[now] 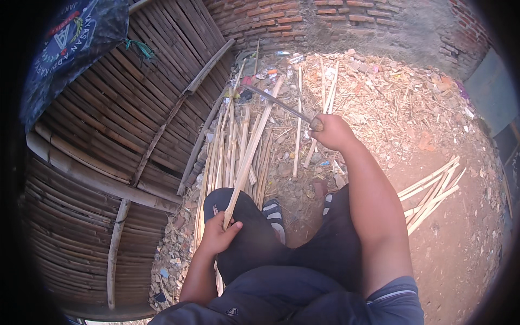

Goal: The person uses a large knife to shave and smooth thin bamboo slats, handling one slat at a time while sitting on the ground.

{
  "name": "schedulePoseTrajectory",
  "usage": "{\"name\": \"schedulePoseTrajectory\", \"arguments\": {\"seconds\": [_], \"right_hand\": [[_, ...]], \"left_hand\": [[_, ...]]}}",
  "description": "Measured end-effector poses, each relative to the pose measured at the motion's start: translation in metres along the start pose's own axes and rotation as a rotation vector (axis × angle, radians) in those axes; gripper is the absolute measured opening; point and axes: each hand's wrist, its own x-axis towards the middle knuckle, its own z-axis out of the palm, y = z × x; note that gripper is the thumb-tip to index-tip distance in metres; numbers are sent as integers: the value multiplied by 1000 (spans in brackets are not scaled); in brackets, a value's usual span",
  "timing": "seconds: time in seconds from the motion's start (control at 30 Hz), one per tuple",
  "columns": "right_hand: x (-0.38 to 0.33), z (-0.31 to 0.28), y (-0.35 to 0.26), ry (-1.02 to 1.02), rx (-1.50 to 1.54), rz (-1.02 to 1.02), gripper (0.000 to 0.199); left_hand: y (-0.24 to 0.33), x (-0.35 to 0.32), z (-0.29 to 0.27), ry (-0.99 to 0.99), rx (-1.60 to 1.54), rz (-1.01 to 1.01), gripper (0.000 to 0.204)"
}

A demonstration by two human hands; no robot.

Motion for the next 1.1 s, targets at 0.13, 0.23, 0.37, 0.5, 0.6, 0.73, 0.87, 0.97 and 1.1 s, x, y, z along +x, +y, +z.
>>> {"name": "schedulePoseTrajectory", "arguments": {"seconds": [0.13, 0.23, 0.37, 0.5, 0.6, 0.73, 0.87, 0.97, 1.1], "right_hand": [[-12, -3, -7, -78, -61, -119, 44], [-29, 0, -44, -291, -282, -240, 39], [-35, 3, -62, -328, -301, -371, 34], [-3, 1, -9, -54, -63, -97, 40], [-5, -10, -12, -34, -57, 35, 43], [-26, 7, -37, -232, -192, -247, 43], [-34, 9, -71, -370, -301, -359, 41], [-13, 8, -32, -286, -104, -247, 39], [-7, -7, -24, -32, -44, 40, 41]], "left_hand": [[-4, 1, 2, 28, 33, 42, 34], [-4, 2, 5, 21, 41, 35, 34], [-4, -2, 4, 19, 72, 39, 35], [5, -2, 0, 12, 37, 5, 34], [-3, 1, 1, -8, 77, 11, 34], [-4, 1, 3, 1, 23, 34, 34], [-1, 0, -2, -33, 31, 10, 34], [-4, -1, -1, -27, 22, 32, 33], [-4, 1, 0, -24, 51, -16, 33]]}}
